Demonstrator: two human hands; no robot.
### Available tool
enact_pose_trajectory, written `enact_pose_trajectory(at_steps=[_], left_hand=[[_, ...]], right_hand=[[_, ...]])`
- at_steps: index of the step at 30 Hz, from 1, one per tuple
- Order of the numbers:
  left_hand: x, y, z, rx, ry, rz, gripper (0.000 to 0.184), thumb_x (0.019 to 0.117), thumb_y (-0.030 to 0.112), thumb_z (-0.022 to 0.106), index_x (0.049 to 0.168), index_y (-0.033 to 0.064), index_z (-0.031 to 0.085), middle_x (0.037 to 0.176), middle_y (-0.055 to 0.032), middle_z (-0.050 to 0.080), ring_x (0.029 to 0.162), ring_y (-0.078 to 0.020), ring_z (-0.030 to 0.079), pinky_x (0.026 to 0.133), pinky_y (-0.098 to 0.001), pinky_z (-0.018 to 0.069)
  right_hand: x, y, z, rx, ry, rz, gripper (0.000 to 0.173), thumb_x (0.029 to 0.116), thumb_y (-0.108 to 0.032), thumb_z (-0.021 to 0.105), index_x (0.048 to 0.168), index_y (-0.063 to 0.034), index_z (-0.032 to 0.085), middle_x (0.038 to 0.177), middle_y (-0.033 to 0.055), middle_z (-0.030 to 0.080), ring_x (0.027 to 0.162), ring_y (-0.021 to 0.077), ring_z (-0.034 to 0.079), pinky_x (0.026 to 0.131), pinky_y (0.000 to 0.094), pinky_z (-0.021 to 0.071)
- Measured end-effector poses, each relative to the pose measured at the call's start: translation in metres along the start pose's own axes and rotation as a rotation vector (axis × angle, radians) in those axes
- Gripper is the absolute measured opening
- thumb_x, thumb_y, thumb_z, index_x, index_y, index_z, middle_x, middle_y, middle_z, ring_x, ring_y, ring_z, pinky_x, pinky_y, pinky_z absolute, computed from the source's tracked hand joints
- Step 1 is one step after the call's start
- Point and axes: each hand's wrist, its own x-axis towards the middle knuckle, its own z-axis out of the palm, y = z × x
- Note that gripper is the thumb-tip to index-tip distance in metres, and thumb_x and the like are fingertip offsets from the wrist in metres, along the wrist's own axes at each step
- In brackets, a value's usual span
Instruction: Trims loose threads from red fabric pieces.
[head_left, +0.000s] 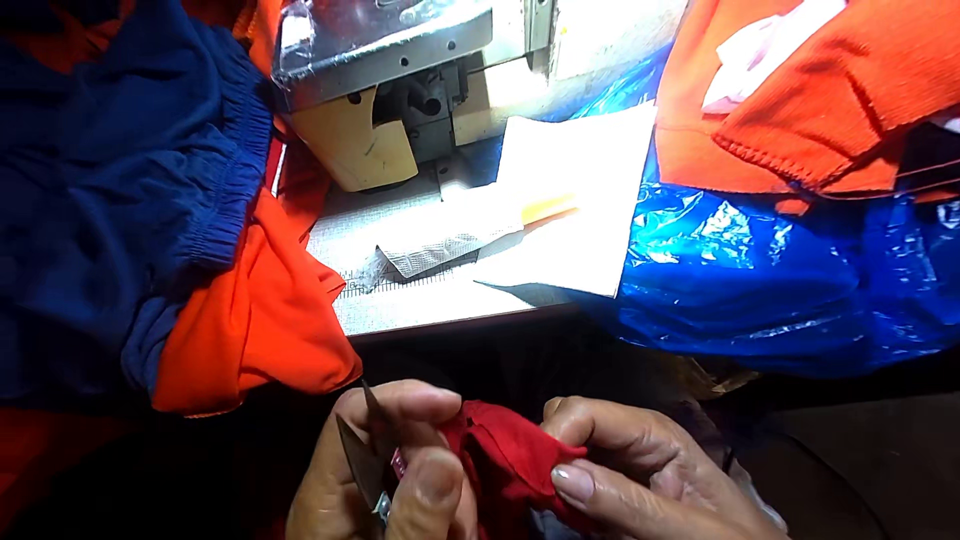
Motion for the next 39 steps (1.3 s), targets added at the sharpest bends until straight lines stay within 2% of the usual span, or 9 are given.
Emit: enact_pose_trajectory(at_steps=[4,8,12,19,24,30,34,36,39], left_hand=[[0.004,-0.013,-0.007,0.339,-0.232,0.069,0.044,0.1093,0.036,0.041,0.115,0.0021,0.068,0.109,0.0011,0.073,0.096,0.0026,0.066,0.085,-0.0172,0.0548],[-0.006,-0.02,-0.018,0.201,-0.262,-0.028,0.025,0.1035,0.028,0.057,0.094,0.0068,0.068,0.085,0.0094,0.062,0.071,0.012,0.052,0.061,-0.0063,0.0433],[-0.021,-0.016,-0.029,0.01,-0.125,-0.15,0.016,0.1014,0.029,0.061,0.098,0.0159,0.07,0.086,0.012,0.063,0.061,0.0098,0.051,0.049,-0.0081,0.0431],[-0.038,-0.015,-0.034,-0.027,0.014,-0.138,0.01,0.0987,0.02,0.065,0.099,0.0142,0.073,0.089,0.0074,0.069,0.068,0.0041,0.062,0.058,-0.0127,0.0519],[-0.044,-0.013,-0.031,-0.049,0.015,-0.115,0.009,0.0987,0.02,0.065,0.099,0.0142,0.073,0.087,0.0079,0.068,0.068,0.0047,0.061,0.058,-0.012,0.0509],[-0.047,-0.011,-0.031,-0.03,-0.022,-0.092,0.01,0.0996,0.02,0.064,0.1,0.0136,0.071,0.091,0.0059,0.071,0.071,0.0048,0.062,0.06,-0.0121,0.0502],[-0.049,-0.011,-0.028,0.009,-0.026,-0.055,0.011,0.1003,0.021,0.063,0.099,0.0133,0.071,0.094,0.0045,0.073,0.081,0.0015,0.067,0.069,-0.0153,0.0551],[-0.049,-0.011,-0.027,0.034,-0.036,-0.042,0.012,0.1008,0.022,0.062,0.099,0.0138,0.071,0.095,0.0053,0.073,0.086,0.0005,0.068,0.076,-0.0173,0.0565],[-0.049,-0.009,-0.025,0.045,-0.039,-0.032,0.011,0.1009,0.021,0.062,0.099,0.0134,0.07,0.096,0.0053,0.074,0.088,0.0003,0.069,0.077,-0.0176,0.0566]], right_hand=[[0.001,-0.01,-0.001,-0.147,-0.131,-0.103,0.017,0.1041,-0.013,0.056,0.102,0.0018,0.065,0.095,0.0007,0.063,0.09,-0.0056,0.058,0.08,0.0104,0.0478],[0.0,-0.008,-0.011,-0.451,-0.05,-0.157,0.017,0.1037,-0.018,0.059,0.106,-0.0042,0.068,0.096,-0.0015,0.068,0.089,-0.0049,0.063,0.078,0.01,0.0521],[-0.008,0.002,-0.02,-0.683,-0.044,-0.182,0.021,0.1027,-0.023,0.06,0.115,-0.0084,0.069,0.099,-0.0024,0.068,0.079,-0.0064,0.058,0.068,0.0069,0.0471],[-0.016,-0.001,-0.024,-0.808,-0.149,-0.24,0.02,0.1049,-0.019,0.052,0.106,-0.0072,0.068,0.087,0.0022,0.065,0.074,-0.0013,0.057,0.066,0.0095,0.0462],[-0.019,-0.02,-0.015,-0.295,-0.207,-0.07,0.019,0.1089,-0.024,0.048,0.106,-0.0107,0.061,0.084,-0.0088,0.058,0.072,-0.0116,0.049,0.063,0.0048,0.0389],[-0.018,-0.031,-0.015,0.188,-0.139,-0.078,0.014,0.104,-0.024,0.057,0.108,-0.0172,0.068,0.089,-0.0057,0.069,0.089,0.0066,0.069,0.103,0.035,0.0527],[-0.019,-0.021,-0.013,0.078,-0.16,-0.08,0.017,0.1013,-0.03,0.063,0.105,-0.0176,0.074,0.12,0.0022,0.071,0.12,0.0193,0.065,0.107,0.0391,0.052],[-0.019,-0.02,-0.005,0.245,-0.213,-0.024,0.017,0.1026,-0.025,0.059,0.107,-0.0154,0.072,0.116,0.003,0.072,0.111,0.016,0.068,0.098,0.0329,0.0555],[-0.016,-0.02,0.006,0.443,-0.178,0.107,0.012,0.1022,-0.021,0.057,0.105,-0.0166,0.067,0.102,-0.001,0.07,0.074,0.0011,0.066,0.061,0.0152,0.0547]])
